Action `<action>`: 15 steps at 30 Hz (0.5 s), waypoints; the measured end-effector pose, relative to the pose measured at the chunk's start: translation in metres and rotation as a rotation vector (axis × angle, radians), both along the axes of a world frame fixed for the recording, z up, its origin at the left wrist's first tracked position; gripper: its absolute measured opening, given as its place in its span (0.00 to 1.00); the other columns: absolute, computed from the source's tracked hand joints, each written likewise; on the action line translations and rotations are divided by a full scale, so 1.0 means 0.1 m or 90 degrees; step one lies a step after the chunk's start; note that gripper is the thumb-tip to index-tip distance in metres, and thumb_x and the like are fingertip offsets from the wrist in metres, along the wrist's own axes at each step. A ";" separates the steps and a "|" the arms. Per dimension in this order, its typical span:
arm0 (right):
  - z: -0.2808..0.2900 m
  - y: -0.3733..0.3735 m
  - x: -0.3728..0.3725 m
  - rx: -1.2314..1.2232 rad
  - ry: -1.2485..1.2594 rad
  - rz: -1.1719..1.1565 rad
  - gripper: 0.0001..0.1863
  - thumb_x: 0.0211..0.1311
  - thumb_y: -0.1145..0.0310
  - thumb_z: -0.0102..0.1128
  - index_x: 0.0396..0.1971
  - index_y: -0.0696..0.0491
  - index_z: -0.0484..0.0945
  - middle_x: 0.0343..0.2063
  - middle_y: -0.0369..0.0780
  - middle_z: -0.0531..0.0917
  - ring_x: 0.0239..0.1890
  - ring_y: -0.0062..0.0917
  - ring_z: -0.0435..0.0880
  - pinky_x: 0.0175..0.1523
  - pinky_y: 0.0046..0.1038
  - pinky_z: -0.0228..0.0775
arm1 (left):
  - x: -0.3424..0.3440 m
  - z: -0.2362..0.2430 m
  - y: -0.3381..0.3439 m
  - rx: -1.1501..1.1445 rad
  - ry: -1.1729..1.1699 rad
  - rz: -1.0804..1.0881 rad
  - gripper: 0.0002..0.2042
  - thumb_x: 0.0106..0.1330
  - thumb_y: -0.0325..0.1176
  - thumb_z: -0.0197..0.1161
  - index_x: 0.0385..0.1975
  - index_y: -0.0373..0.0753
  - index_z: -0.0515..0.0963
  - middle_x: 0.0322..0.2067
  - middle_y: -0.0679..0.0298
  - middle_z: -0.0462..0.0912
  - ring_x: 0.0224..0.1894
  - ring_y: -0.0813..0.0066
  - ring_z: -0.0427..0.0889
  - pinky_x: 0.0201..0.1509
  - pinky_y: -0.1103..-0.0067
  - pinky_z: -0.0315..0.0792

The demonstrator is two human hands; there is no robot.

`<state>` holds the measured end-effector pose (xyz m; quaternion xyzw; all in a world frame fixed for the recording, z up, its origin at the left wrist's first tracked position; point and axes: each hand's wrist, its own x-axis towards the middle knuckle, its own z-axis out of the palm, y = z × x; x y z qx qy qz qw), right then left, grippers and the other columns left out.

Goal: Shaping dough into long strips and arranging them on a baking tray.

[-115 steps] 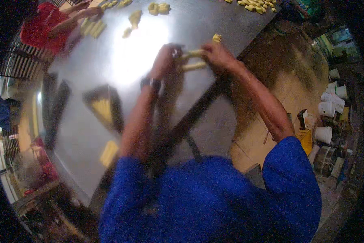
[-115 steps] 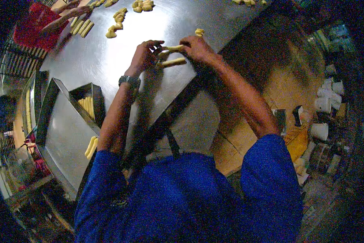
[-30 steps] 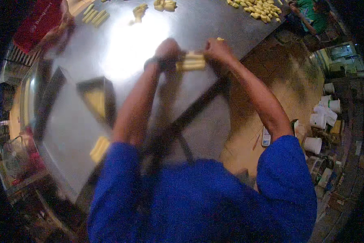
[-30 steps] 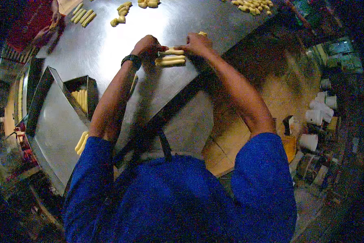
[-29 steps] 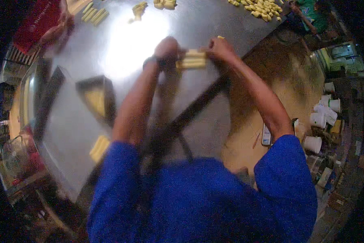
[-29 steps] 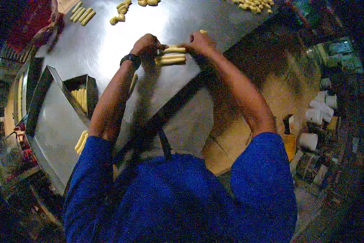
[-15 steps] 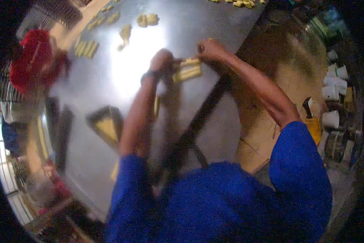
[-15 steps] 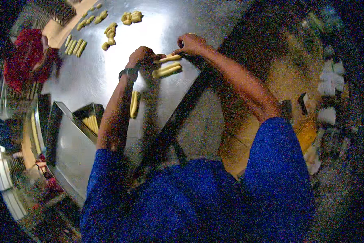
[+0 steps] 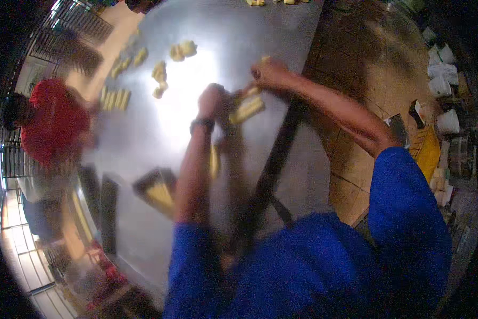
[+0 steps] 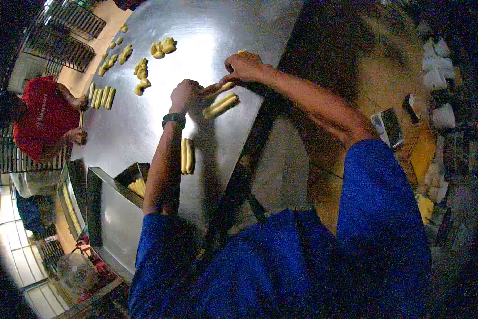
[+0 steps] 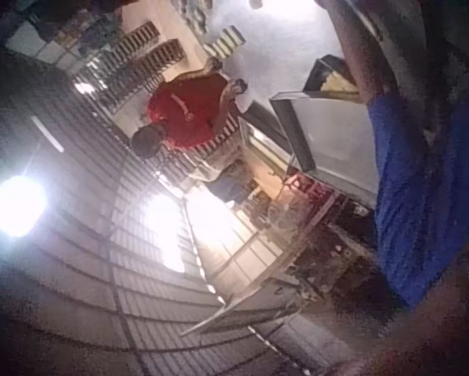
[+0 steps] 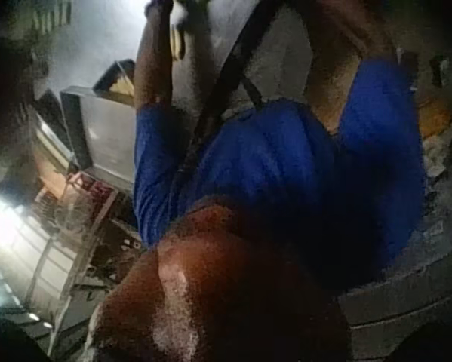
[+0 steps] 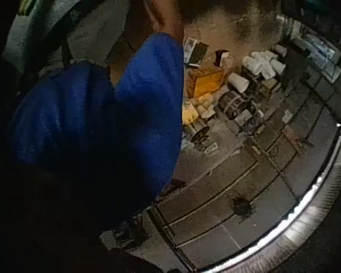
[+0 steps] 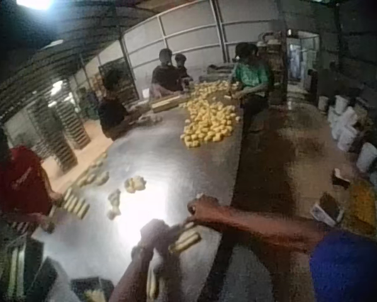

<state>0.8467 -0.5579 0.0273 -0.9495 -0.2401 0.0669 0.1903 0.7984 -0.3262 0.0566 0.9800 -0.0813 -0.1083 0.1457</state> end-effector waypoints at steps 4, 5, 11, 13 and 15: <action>0.00 -0.02 -0.06 -0.006 -0.041 -0.057 0.31 0.47 0.36 0.69 0.35 0.51 0.82 0.32 0.44 0.84 0.36 0.38 0.84 0.40 0.42 0.73 | -0.04 -0.04 -0.10 0.080 -0.043 -0.008 0.36 0.62 0.69 0.55 0.25 0.34 0.84 0.26 0.49 0.84 0.30 0.54 0.85 0.39 0.63 0.78; 0.00 -0.02 -0.06 -0.001 -0.028 -0.048 0.30 0.48 0.37 0.69 0.35 0.51 0.82 0.33 0.44 0.85 0.36 0.38 0.84 0.40 0.42 0.73 | -0.05 -0.05 -0.09 0.056 -0.059 -0.012 0.36 0.62 0.69 0.55 0.25 0.34 0.83 0.26 0.49 0.84 0.31 0.54 0.85 0.39 0.63 0.78; 0.00 0.03 -0.12 0.018 0.021 -0.055 0.32 0.45 0.32 0.68 0.32 0.49 0.81 0.36 0.43 0.85 0.44 0.41 0.84 0.45 0.45 0.75 | -0.06 -0.15 0.03 0.053 -0.057 0.019 0.29 0.56 0.68 0.62 0.24 0.42 0.86 0.23 0.56 0.85 0.30 0.56 0.87 0.36 0.67 0.78; -0.01 0.06 -0.13 0.027 0.008 -0.042 0.32 0.45 0.31 0.67 0.32 0.49 0.81 0.36 0.43 0.85 0.44 0.40 0.84 0.45 0.45 0.75 | -0.01 -0.21 0.07 0.024 -0.085 -0.001 0.29 0.57 0.67 0.62 0.24 0.42 0.86 0.23 0.56 0.85 0.30 0.56 0.87 0.36 0.67 0.78; -0.01 0.08 -0.13 0.003 0.012 -0.047 0.32 0.45 0.31 0.66 0.31 0.49 0.81 0.35 0.43 0.85 0.43 0.41 0.84 0.45 0.45 0.75 | 0.05 -0.29 0.08 0.043 -0.058 0.029 0.24 0.55 0.62 0.67 0.24 0.42 0.86 0.24 0.56 0.86 0.30 0.57 0.87 0.36 0.68 0.79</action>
